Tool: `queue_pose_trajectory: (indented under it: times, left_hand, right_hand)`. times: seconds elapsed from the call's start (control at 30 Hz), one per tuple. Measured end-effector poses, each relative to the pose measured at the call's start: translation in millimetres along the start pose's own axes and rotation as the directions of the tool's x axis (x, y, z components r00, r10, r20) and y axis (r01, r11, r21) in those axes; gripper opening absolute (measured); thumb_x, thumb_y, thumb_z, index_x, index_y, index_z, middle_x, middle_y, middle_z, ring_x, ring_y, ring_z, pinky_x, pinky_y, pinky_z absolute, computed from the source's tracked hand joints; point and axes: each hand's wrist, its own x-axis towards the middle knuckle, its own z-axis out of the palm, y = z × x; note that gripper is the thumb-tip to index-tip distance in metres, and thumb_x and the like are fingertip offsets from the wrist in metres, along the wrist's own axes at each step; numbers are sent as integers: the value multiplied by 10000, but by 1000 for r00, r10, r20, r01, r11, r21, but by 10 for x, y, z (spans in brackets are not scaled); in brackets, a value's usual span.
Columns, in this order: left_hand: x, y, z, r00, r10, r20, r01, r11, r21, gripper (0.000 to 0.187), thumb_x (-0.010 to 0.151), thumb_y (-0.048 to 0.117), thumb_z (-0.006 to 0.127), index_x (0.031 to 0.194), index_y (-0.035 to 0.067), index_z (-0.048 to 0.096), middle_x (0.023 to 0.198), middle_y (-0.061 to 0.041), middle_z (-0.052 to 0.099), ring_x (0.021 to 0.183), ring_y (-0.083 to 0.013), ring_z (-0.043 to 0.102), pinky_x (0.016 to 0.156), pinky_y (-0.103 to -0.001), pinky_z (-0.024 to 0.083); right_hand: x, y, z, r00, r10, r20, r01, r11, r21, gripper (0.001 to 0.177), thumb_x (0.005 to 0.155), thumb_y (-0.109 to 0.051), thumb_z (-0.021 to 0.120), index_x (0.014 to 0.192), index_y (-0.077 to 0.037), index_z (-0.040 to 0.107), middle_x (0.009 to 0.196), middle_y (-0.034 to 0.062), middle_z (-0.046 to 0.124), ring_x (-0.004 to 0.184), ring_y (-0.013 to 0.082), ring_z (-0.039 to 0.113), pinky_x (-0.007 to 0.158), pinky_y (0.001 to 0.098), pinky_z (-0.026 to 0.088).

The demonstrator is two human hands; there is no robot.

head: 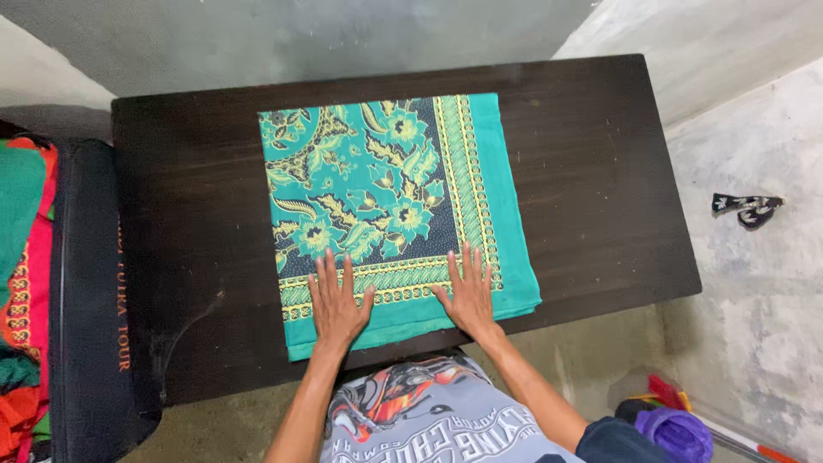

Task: The person unzips a black suitcase, removes a green patterned garment, and folds it on a dark wooden surface. They then remove a second similar garment from the suitcase and begin folding it alongside the first.

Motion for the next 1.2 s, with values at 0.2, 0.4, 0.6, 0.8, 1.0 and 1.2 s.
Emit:
queue_pose_trajectory:
  times: [0.2, 0.4, 0.6, 0.8, 1.0, 1.2]
  left_hand:
    - [-120, -292, -58, 992, -115, -54, 114, 993, -11, 803, 1005, 567, 439, 1594, 33, 330, 1680, -274, 150, 1558, -441, 124, 1230, -585, 131]
    - [-354, -607, -422, 905, -324, -277, 329, 944, -28, 780, 983, 499, 556, 1517, -52, 417, 1590, -292, 337, 1440, -468, 339, 1211, -604, 228]
    - [-459, -589, -592, 855, -494, -157, 492, 869, -53, 420, 875, 437, 709, 1146, 124, 642, 1237, -142, 505, 1156, -356, 476, 916, -526, 404]
    - [-416, -788, -580, 892, -450, -40, 421, 861, -286, 209, 972, 320, 641, 1072, 137, 635, 939, -43, 683, 949, -258, 665, 836, -454, 448]
    - [-321, -842, -784, 839, -541, 62, 483, 687, -543, 456, 925, 292, 645, 1325, 79, 594, 902, -130, 704, 821, -374, 689, 725, -497, 523]
    - [-142, -675, -1162, 838, -520, 166, 515, 650, -559, 436, 938, 261, 642, 1329, 69, 628, 797, -161, 667, 717, -335, 676, 694, -449, 536]
  right_hand:
    - [-32, 125, -9, 995, 102, 18, -101, 994, -42, 777, 994, -557, 501, 1609, -127, 298, 1691, 238, 111, 1555, 441, 107, 1173, 688, 142]
    - [469, -195, -147, 968, 55, -245, -47, 998, 37, 678, 962, -425, 632, 1487, -23, 477, 1526, 349, 353, 1386, 509, 361, 1091, 643, 305]
    - [1796, -1699, 215, 956, -205, -208, 257, 929, 267, 403, 963, -395, 679, 1147, -37, 683, 969, 198, 657, 883, 406, 641, 756, 521, 502]
    - [2614, -2817, 745, 981, -179, 80, 163, 970, 179, 732, 840, -579, 711, 1185, 42, 534, 949, 278, 635, 761, 424, 674, 603, 482, 573]
    - [3143, -2902, 1353, 989, -140, 40, 133, 979, 154, 288, 1055, -163, 644, 1294, -26, 559, 1097, 249, 706, 925, 414, 724, 764, 512, 596]
    - [3155, -3004, 906, 982, -188, 8, 156, 837, 525, 455, 834, -126, 752, 1262, -42, 621, 921, 229, 739, 883, 396, 692, 777, 493, 545]
